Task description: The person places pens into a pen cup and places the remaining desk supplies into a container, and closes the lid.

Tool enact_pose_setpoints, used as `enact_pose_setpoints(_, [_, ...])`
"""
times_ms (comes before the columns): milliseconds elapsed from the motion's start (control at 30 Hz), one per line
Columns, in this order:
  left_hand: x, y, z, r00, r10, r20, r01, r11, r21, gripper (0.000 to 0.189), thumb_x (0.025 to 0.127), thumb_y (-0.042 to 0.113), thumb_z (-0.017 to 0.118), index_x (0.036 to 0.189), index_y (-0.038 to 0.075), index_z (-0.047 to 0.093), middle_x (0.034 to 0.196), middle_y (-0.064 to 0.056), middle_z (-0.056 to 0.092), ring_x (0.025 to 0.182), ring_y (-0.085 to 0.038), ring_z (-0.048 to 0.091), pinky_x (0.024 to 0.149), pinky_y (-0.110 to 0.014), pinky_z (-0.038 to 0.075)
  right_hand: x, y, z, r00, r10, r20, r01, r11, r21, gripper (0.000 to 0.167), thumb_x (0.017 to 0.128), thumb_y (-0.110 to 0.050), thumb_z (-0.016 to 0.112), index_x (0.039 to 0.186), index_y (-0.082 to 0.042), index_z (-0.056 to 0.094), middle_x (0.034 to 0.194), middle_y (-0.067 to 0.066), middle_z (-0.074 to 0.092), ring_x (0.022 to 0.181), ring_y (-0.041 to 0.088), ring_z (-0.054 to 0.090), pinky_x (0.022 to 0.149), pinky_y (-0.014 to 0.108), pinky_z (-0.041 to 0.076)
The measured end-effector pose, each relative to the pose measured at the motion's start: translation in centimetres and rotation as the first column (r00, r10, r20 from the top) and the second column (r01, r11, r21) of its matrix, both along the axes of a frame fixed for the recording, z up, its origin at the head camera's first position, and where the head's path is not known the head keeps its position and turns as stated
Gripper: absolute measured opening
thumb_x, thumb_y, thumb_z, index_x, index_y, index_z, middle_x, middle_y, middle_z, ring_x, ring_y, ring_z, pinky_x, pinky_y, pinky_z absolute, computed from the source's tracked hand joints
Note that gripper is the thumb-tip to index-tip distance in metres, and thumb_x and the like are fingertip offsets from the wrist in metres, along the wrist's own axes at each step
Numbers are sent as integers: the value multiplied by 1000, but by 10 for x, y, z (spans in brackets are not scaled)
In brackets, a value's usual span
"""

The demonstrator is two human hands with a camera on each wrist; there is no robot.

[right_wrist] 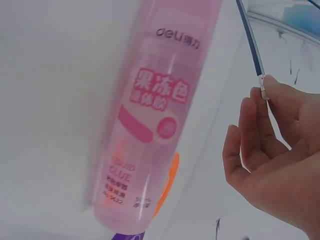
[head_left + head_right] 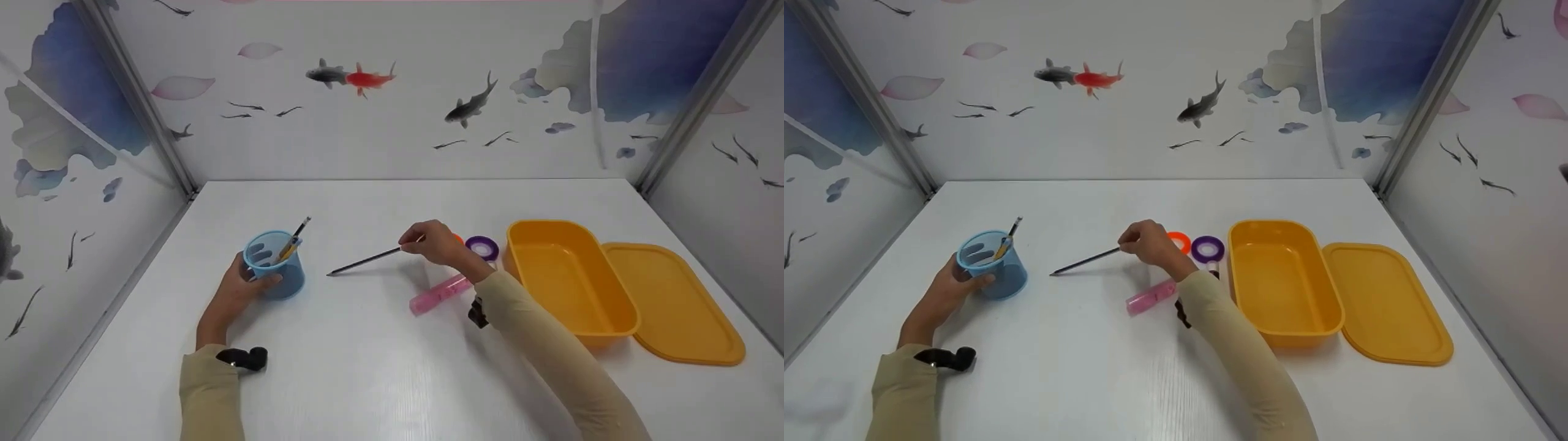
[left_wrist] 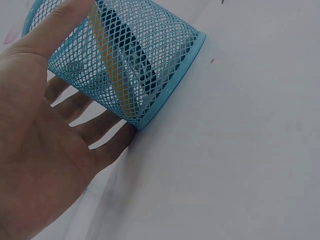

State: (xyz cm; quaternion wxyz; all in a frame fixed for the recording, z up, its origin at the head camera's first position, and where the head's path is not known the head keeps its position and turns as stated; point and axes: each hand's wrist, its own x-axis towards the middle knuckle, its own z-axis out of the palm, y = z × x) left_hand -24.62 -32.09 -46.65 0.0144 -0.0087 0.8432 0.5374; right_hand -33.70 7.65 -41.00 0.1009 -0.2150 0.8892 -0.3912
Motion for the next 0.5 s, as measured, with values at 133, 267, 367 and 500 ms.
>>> enact_pose_setpoints(133, [0,0,0,1000,1,4,-1,1000,-2,101,89,40,75,160,9,10,166,-18,21,155,-43,16,125,-59,21,2,-5,5,1000,-23,-9,23,998,-67,21,96,-16,68,113,-5,72,110,13,71,96,21,64,82,28,55])
enact_pose_setpoints(267, [1,0,0,1000,-3,-6,3,1000,6,100,89,39,75,160,9,11,166,-18,23,154,-43,18,124,-59,22,4,-11,8,997,-71,5,71,989,-130,23,96,-16,68,117,-7,70,112,12,69,97,21,63,86,28,57])
enact_pose_setpoints(367, [1,-1,1,1000,-11,-20,11,1000,15,99,90,37,75,159,9,11,165,-19,24,154,-43,18,124,-59,21,5,-14,9,995,-100,3,99,976,-194,23,96,-17,67,117,-7,70,112,12,69,98,21,64,89,30,58])
enact_pose_setpoints(500, [0,0,1,999,-14,-31,15,1000,21,98,90,36,75,159,9,12,165,-19,25,154,-43,18,125,-59,21,5,-19,11,992,-127,-8,120,955,-272,24,96,-17,67,117,-6,69,110,12,69,97,21,64,89,30,57])
